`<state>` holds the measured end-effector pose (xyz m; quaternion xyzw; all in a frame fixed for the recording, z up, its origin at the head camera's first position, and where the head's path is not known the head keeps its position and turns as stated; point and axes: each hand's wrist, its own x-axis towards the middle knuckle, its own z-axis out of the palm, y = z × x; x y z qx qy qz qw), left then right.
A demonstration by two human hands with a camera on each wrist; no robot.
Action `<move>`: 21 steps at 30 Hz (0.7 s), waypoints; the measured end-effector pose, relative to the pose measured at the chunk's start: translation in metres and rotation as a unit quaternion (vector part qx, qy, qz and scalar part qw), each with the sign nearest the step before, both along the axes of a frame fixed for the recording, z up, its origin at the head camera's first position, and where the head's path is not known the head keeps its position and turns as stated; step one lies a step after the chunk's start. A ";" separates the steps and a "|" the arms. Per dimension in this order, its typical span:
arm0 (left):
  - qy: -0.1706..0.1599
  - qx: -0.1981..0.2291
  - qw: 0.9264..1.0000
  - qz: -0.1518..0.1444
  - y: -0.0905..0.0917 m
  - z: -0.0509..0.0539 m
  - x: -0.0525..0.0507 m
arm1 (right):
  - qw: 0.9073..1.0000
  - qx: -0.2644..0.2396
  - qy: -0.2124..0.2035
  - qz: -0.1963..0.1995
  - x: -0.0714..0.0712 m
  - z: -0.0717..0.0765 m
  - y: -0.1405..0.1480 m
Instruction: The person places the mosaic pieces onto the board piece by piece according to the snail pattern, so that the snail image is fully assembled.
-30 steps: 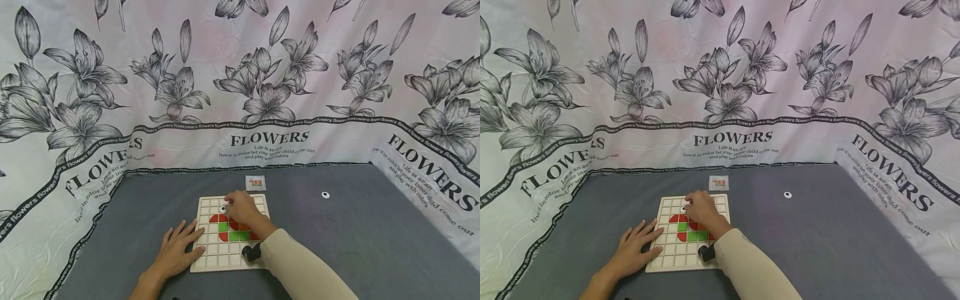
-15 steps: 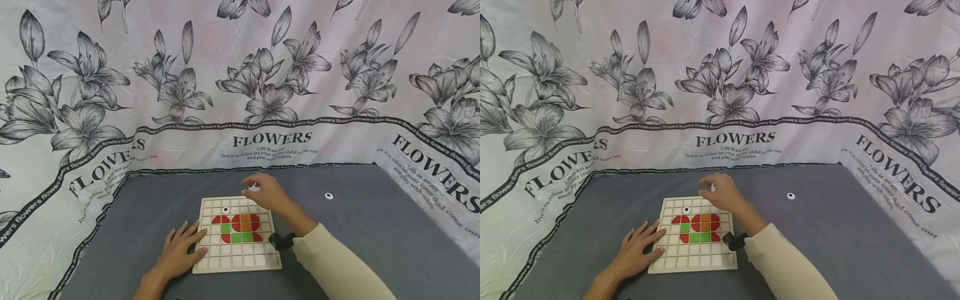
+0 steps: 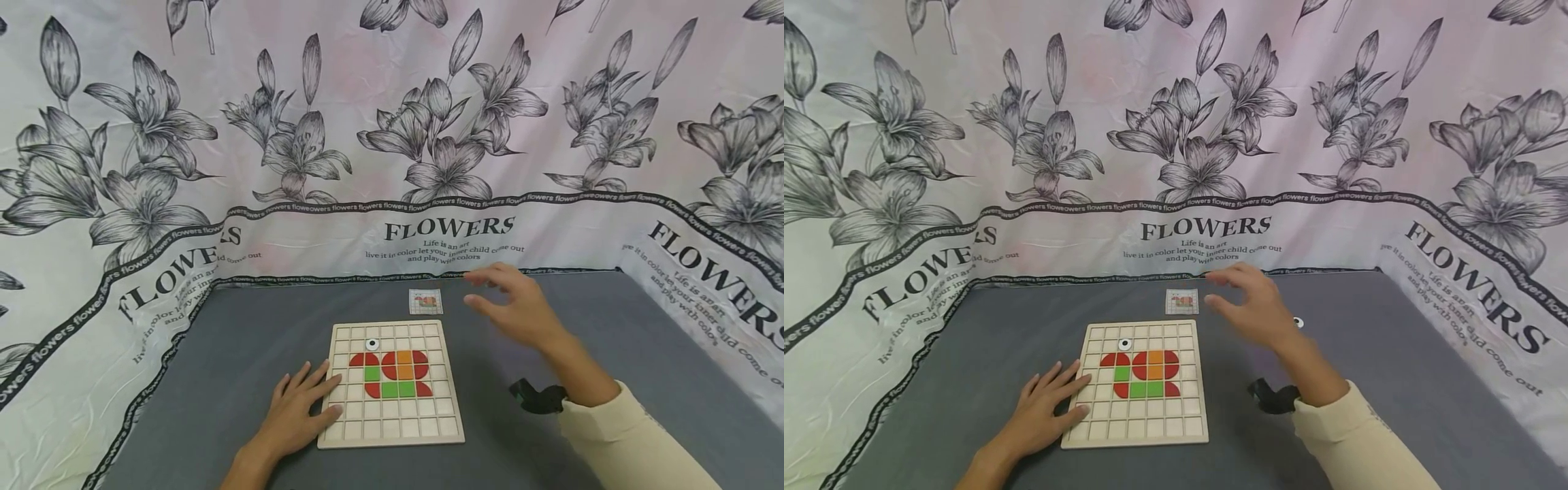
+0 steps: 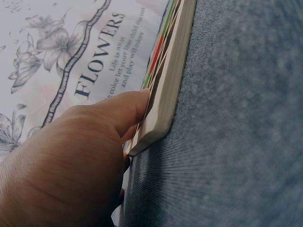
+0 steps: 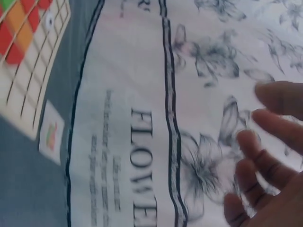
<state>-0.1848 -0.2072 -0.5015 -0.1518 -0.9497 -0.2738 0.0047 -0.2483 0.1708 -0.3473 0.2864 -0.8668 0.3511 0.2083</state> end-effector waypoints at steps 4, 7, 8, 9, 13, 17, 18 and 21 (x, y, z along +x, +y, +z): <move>-0.002 0.005 1.000 0.000 0.000 -0.001 0.000 | 0.998 -0.022 0.055 0.005 -0.001 -0.001 0.026; -0.003 0.006 1.000 0.000 -0.001 -0.001 0.000 | 0.997 -0.032 0.070 -0.002 -0.003 -0.003 0.045; -0.003 0.006 1.000 0.000 -0.001 -0.001 0.001 | 0.997 -0.035 0.071 -0.007 -0.005 -0.005 0.051; -0.003 0.005 1.000 -0.001 -0.001 -0.002 0.001 | 0.997 -0.036 0.072 -0.014 -0.006 -0.007 0.057; 0.000 0.008 1.000 -0.004 -0.002 -0.002 0.002 | 0.996 -0.045 0.062 -0.041 -0.016 -0.022 0.082; 0.005 0.007 1.000 -0.005 -0.002 -0.002 0.001 | 0.996 -0.034 0.029 -0.072 -0.025 -0.038 0.104; 0.006 0.006 1.000 -0.005 -0.001 -0.002 0.001 | 0.996 -0.027 0.016 -0.079 -0.027 -0.042 0.109; 0.008 0.005 1.000 -0.005 -0.001 -0.002 0.001 | 0.995 -0.008 -0.031 -0.097 -0.032 -0.054 0.118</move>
